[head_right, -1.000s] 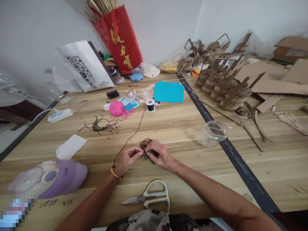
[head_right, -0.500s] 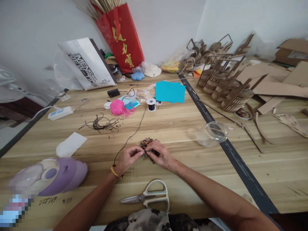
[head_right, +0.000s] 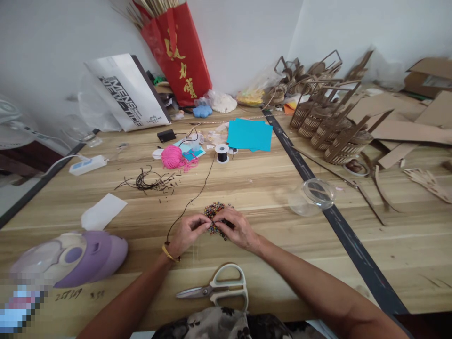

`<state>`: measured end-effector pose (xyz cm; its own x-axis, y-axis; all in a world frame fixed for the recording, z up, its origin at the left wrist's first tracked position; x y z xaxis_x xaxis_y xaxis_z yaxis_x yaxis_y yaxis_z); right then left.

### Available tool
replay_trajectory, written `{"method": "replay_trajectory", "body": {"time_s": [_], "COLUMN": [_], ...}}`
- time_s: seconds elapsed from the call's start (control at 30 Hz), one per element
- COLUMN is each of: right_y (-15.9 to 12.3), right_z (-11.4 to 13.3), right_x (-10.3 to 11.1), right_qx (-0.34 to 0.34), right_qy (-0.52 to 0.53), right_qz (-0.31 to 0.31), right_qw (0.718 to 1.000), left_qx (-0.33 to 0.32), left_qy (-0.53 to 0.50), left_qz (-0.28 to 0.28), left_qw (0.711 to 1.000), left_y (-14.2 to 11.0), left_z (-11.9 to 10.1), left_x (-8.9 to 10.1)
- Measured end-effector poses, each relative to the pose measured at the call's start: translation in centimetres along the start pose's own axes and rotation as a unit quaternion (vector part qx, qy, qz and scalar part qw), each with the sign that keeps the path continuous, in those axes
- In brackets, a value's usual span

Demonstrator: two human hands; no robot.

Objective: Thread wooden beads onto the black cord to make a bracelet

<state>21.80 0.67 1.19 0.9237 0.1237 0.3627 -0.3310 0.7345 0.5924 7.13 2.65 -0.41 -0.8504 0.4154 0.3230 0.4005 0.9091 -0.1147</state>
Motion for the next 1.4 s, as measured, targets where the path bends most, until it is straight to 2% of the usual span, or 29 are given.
{"method": "replay_trajectory", "body": {"time_s": [1.4], "right_y": [-0.17], "right_z": [0.01], "right_x": [-0.14], "right_qx": [-0.003], "right_qy": [0.0], "right_qz": [0.009], "right_qw": [1.0], "left_qx": [-0.015], "left_qy": [0.014], "left_qz": [0.001], "left_qw": [1.0], "left_y": [-0.02], "left_z": [-0.46], "left_x": [0.02]}}
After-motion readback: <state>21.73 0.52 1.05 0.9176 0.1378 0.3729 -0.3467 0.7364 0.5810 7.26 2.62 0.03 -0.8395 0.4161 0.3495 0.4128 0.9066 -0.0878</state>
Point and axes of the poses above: each hand's wrist, its own y-axis towards the middle knuckle, its own x-axis out of the back of the hand, z = x × y, the point moved 6 cm from there along y, towards the middle knuckle, and after that the axes turned 5 degrees about x, right-handed, at the moved point
